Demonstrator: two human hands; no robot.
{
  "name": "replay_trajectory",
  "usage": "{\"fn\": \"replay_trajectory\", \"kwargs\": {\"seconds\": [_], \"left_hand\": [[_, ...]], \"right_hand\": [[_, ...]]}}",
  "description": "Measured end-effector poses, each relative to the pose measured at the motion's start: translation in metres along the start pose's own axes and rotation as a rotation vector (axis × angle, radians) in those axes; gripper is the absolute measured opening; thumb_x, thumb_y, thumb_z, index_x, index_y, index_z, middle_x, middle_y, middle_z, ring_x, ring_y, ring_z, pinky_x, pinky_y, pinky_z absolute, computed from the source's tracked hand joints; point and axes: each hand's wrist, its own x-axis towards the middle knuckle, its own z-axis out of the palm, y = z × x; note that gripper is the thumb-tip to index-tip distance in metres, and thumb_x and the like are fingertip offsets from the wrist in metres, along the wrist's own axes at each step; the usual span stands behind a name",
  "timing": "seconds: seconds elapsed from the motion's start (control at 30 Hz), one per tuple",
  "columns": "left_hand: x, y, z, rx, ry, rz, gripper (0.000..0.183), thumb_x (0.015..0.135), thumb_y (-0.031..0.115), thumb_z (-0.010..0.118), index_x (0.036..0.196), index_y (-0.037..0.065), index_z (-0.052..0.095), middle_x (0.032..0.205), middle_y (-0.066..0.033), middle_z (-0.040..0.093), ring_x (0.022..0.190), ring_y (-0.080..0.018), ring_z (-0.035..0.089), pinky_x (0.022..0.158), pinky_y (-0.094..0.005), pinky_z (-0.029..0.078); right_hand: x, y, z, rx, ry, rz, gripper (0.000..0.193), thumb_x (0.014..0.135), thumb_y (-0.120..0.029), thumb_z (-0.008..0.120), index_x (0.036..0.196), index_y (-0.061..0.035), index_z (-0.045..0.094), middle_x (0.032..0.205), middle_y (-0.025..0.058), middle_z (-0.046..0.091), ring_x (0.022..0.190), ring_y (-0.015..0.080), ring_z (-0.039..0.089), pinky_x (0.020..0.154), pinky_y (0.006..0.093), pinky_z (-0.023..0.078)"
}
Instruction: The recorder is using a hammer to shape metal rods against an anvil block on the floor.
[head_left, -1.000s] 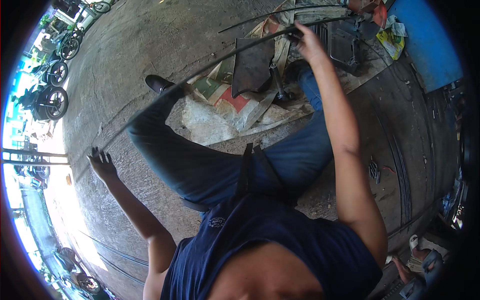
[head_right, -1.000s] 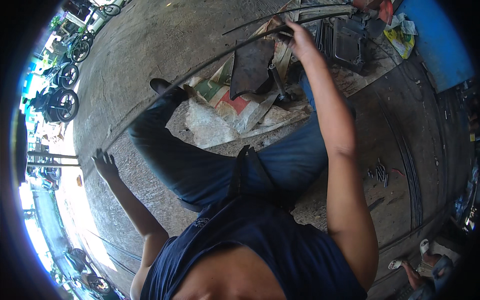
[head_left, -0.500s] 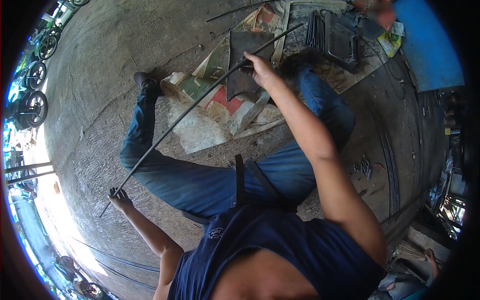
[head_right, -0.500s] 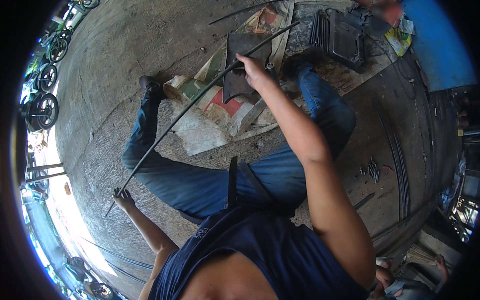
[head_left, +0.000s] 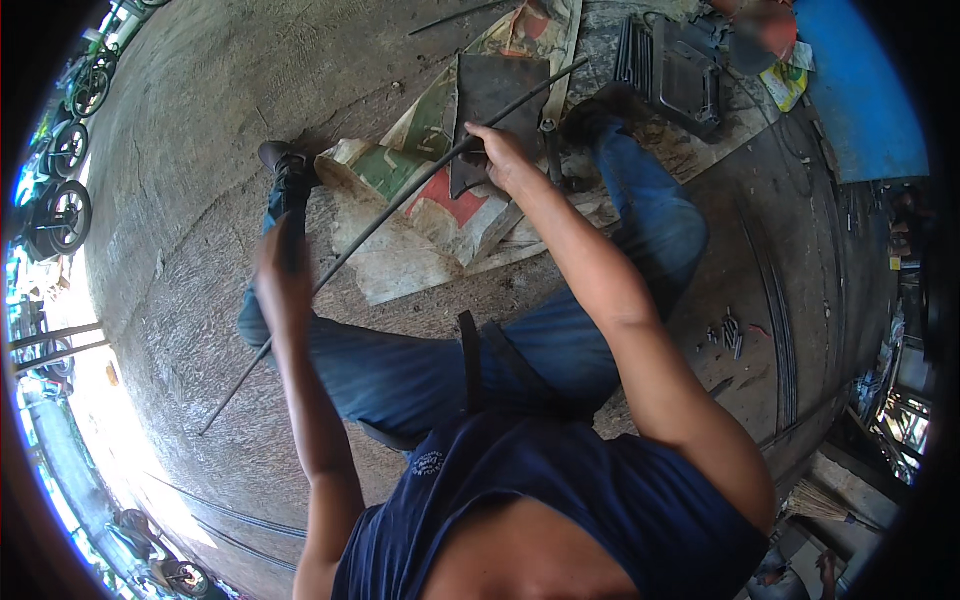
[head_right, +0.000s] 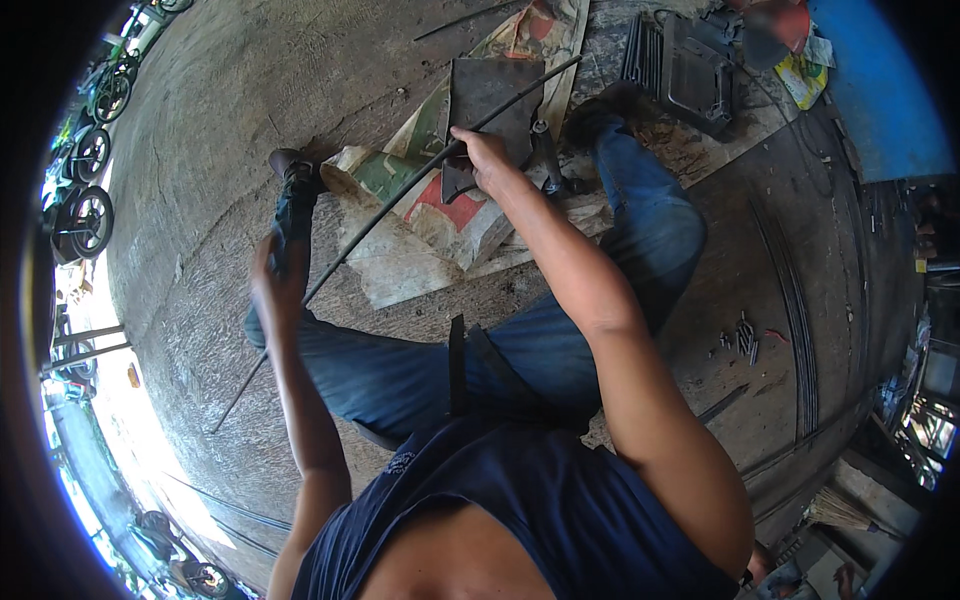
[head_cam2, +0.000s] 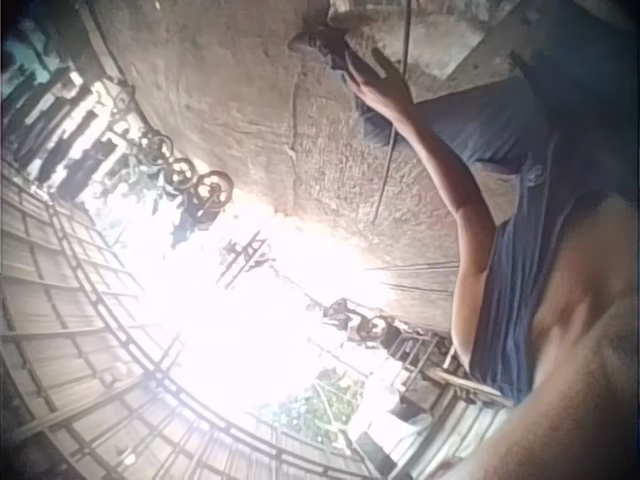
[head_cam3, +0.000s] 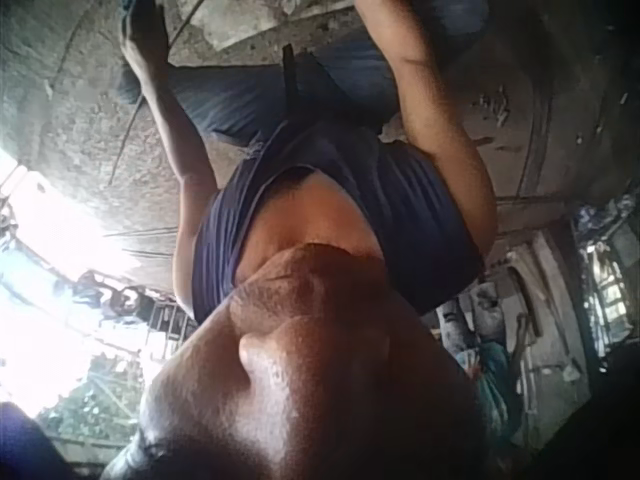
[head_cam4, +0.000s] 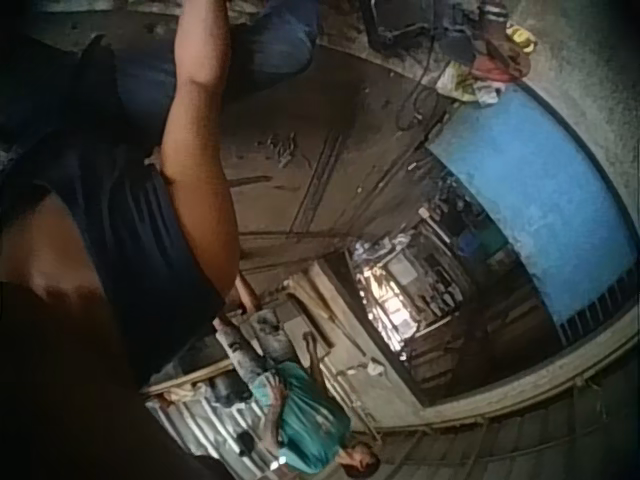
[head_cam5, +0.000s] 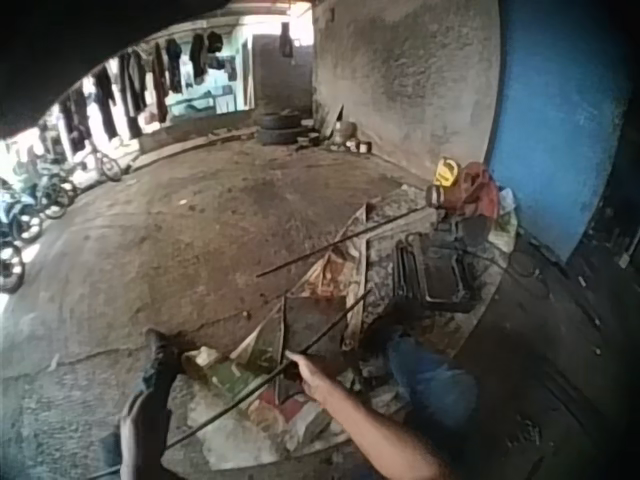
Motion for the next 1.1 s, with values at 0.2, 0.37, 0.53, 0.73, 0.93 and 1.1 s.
{"fn": "replay_trajectory", "kwargs": {"seconds": [0.2,0.37,0.53,0.73,0.93,1.1], "left_hand": [[0.032,0.033,0.102,-0.086,-0.497,0.166,0.041,0.088,0.028,0.069,0.122,0.006,0.061,0.104,-0.0190,0.068,0.098,-0.0359,0.066,0.082,-0.0437,0.053],[0.030,0.008,0.123,-0.311,-0.442,0.227,0.030,0.092,0.024,0.064,0.115,0.005,0.065,0.086,-0.0223,0.067,0.083,-0.0348,0.069,0.071,-0.0421,0.051],[0.016,-0.010,0.114,-0.296,-0.582,0.058,0.027,0.093,0.020,0.063,0.115,0.005,0.065,0.065,-0.0177,0.061,0.060,-0.0298,0.063,0.060,-0.0393,0.048],[0.005,-0.029,0.097,-0.337,-0.568,0.049,0.027,0.094,0.016,0.062,0.118,0.004,0.065,0.058,-0.0095,0.055,0.052,-0.0162,0.054,0.055,-0.0335,0.044],[-0.005,-0.066,0.079,-0.332,-0.622,-0.092,0.026,0.095,0.016,0.060,0.117,0.004,0.066,0.064,-0.0063,0.057,0.055,-0.0104,0.051,0.054,-0.0290,0.043],[0.002,-0.055,0.087,-0.344,-0.612,-0.141,0.033,0.093,0.020,0.064,0.122,0.005,0.061,0.070,-0.0090,0.062,0.062,-0.0158,0.062,0.059,-0.0315,0.048]], "right_hand": [[-0.023,0.011,0.034,0.016,-0.063,0.059,0.019,0.087,-0.016,0.068,0.088,0.0025,0.065,0.080,0.0110,0.066,0.058,0.0218,0.064,0.055,0.0335,0.058],[-0.013,0.013,0.018,-0.127,-0.038,0.009,0.023,0.089,-0.021,0.067,0.086,0.0023,0.065,0.076,0.0098,0.065,0.056,0.0192,0.063,0.055,0.0332,0.058],[-0.013,0.016,0.007,-0.206,-0.082,0.317,0.035,0.093,-0.034,0.059,0.088,0.0004,0.065,0.073,0.0097,0.067,0.054,0.0190,0.064,0.050,0.0322,0.056],[0.000,0.040,0.004,-0.113,-0.018,0.097,0.028,0.092,-0.026,0.062,0.088,0.0017,0.064,0.074,0.0101,0.068,0.056,0.0168,0.064,0.046,0.0298,0.051],[-0.002,0.065,0.035,-0.140,-0.015,0.078,0.023,0.094,-0.018,0.061,0.087,0.0038,0.064,0.077,0.0117,0.066,0.056,0.0197,0.064,0.049,0.0315,0.055],[-0.005,0.055,0.048,-0.079,0.011,0.135,0.021,0.092,-0.015,0.063,0.089,0.0057,0.063,0.079,0.0123,0.065,0.056,0.0207,0.064,0.048,0.0327,0.056]]}}
